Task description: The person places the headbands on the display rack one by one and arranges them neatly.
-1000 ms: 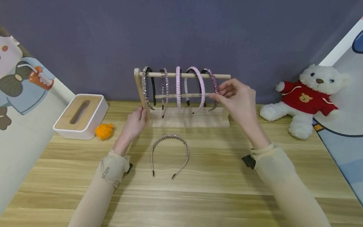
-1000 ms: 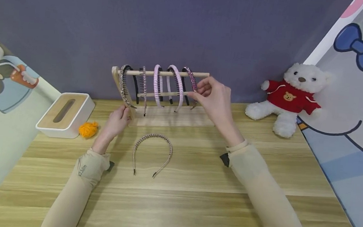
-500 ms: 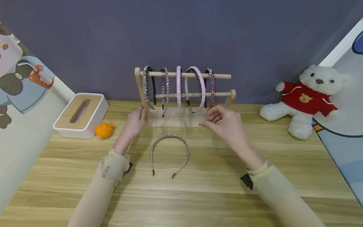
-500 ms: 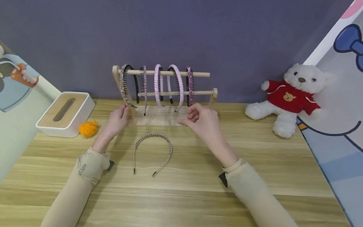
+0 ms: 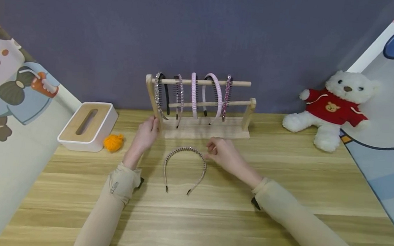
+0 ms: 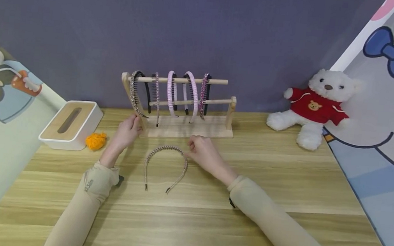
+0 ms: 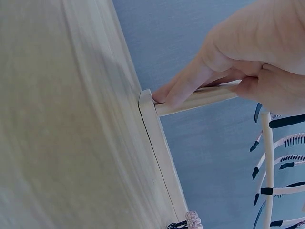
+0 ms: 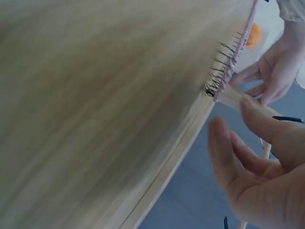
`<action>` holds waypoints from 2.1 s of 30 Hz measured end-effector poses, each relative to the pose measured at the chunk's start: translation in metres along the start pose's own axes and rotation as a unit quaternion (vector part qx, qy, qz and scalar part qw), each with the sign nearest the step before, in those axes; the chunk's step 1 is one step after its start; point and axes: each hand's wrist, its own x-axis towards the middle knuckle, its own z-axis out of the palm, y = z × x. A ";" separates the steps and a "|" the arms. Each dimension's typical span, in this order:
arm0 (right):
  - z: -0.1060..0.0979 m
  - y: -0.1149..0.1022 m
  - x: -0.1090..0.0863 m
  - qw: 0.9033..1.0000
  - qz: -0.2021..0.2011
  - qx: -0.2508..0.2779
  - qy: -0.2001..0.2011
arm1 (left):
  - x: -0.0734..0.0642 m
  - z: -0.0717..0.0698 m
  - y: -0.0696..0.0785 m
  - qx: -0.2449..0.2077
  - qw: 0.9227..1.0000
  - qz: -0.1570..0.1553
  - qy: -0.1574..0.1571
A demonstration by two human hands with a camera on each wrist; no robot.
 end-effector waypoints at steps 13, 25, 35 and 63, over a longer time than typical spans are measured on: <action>0.014 -0.006 0.012 0.998 0.006 -0.014 -0.057 | 0.012 0.007 -0.022 0.026 0.999 -0.017 0.008; 0.014 -0.007 0.013 0.996 0.040 0.021 -0.075 | -0.010 -0.005 0.031 0.030 0.999 -0.028 -0.007; 0.013 -0.005 0.013 0.995 0.042 0.024 -0.083 | 0.002 0.004 0.002 0.037 0.999 -0.004 0.019; -0.026 -0.004 0.003 0.997 0.032 0.065 -0.017 | 0.024 0.016 -0.049 0.055 0.998 0.001 0.027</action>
